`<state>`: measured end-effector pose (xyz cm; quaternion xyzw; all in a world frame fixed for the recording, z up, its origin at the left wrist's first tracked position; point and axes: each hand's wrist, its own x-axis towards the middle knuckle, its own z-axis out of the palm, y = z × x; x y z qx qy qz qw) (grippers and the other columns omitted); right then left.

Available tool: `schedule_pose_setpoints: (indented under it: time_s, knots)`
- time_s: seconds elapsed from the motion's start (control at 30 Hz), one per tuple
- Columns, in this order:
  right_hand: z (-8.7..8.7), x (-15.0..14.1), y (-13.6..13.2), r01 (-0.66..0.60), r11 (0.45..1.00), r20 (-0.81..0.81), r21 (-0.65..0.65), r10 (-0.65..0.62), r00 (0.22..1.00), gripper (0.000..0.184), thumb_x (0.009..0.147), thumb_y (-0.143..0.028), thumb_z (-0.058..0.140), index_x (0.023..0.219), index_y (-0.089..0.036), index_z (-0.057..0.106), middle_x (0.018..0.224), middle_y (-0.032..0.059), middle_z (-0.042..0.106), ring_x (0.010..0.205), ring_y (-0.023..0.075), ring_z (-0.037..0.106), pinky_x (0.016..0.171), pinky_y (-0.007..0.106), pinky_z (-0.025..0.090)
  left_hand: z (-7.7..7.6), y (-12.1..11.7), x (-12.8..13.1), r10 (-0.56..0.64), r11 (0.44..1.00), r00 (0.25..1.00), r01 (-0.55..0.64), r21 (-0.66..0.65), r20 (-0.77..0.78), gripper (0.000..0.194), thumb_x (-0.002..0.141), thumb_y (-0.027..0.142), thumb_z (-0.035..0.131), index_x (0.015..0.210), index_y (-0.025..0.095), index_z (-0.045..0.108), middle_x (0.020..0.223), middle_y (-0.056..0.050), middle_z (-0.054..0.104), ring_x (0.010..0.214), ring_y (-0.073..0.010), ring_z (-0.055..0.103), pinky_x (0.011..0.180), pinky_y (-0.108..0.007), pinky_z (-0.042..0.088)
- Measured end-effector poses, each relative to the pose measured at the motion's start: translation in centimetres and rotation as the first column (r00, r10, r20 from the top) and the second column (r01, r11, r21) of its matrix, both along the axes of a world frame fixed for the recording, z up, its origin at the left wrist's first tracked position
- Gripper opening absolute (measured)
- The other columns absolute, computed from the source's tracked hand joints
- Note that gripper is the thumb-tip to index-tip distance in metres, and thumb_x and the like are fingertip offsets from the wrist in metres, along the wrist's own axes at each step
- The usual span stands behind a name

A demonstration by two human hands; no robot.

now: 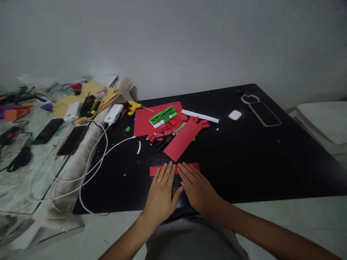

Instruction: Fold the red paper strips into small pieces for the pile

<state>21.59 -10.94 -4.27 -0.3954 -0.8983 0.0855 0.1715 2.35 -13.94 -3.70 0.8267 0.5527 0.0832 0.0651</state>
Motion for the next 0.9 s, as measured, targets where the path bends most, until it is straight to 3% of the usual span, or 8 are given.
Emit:
schedule_pose_setpoints:
  time_s: [0.2, 0.43, 0.67, 0.8, 0.9]
  knots:
    - [-0.1, 1.1, 0.1, 0.017, 1.0, 0.011, -0.003, -0.017, 1.0, 0.05, 0.104, -0.024, 0.044, 0.151, -0.008, 0.049, 0.155, 0.0164, 0.052, 0.146, 0.0278, 0.048, 0.12, 0.049, 0.044, 0.2, 0.0, -0.5, -0.027, 1.0, 0.999, 0.026, 0.007, 0.017, 0.072, 0.104, 0.05, 0.044, 0.163, 0.012, 0.026, 0.167, -0.015, 0.033, 0.157, -0.0286, 0.026, 0.126, -0.05, 0.03]
    - [-0.4, 3.2, -0.1, 0.077, 0.993, 0.052, 0.095, -0.082, 0.995, 0.051, 0.105, -0.028, 0.046, 0.152, -0.007, 0.046, 0.156, 0.0165, 0.051, 0.144, 0.0296, 0.051, 0.116, 0.054, 0.045, 0.1, -0.5, -3.0, 0.051, 0.998, 0.998, -0.049, 0.04, -0.035, 0.077, 0.104, 0.05, 0.044, 0.165, 0.011, 0.017, 0.167, -0.016, 0.033, 0.156, -0.0296, 0.029, 0.125, -0.053, 0.032]
    - [-0.5, 4.2, -0.2, 0.096, 0.991, 0.041, 0.092, -0.1, 0.994, 0.059, 0.105, -0.03, 0.047, 0.16, -0.012, 0.034, 0.156, 0.0165, 0.05, 0.143, 0.03, 0.052, 0.116, 0.055, 0.045, 0.1, -1.0, -4.6, 0.097, 0.994, 0.993, -0.093, 0.06, -0.066, 0.079, 0.104, 0.051, 0.044, 0.166, 0.013, 0.012, 0.166, -0.017, 0.034, 0.155, -0.0304, 0.032, 0.124, -0.054, 0.034]
    - [-0.3, 3.2, -0.6, 0.147, 0.988, -0.007, 0.057, -0.146, 0.989, 0.065, 0.105, -0.035, 0.049, 0.162, -0.01, 0.03, 0.156, 0.0202, 0.049, 0.146, 0.0325, 0.048, 0.118, 0.056, 0.043, -0.2, -1.1, -4.4, 0.105, 0.993, 0.992, -0.101, 0.063, -0.063, 0.08, 0.104, 0.05, 0.044, 0.166, 0.013, 0.011, 0.168, -0.017, 0.031, 0.156, -0.0309, 0.03, 0.124, -0.055, 0.032]
    - [0.0, 0.6, -0.8, 0.151, 0.988, -0.055, 0.002, -0.151, 0.987, 0.066, 0.104, -0.036, 0.048, 0.161, -0.007, 0.031, 0.157, 0.0224, 0.047, 0.149, 0.0337, 0.043, 0.119, 0.059, 0.041, -0.5, -1.1, -4.4, 0.113, 0.992, 0.991, -0.108, 0.069, -0.072, 0.079, 0.104, 0.049, 0.044, 0.166, 0.011, 0.012, 0.167, -0.018, 0.031, 0.156, -0.0308, 0.029, 0.124, -0.055, 0.032]
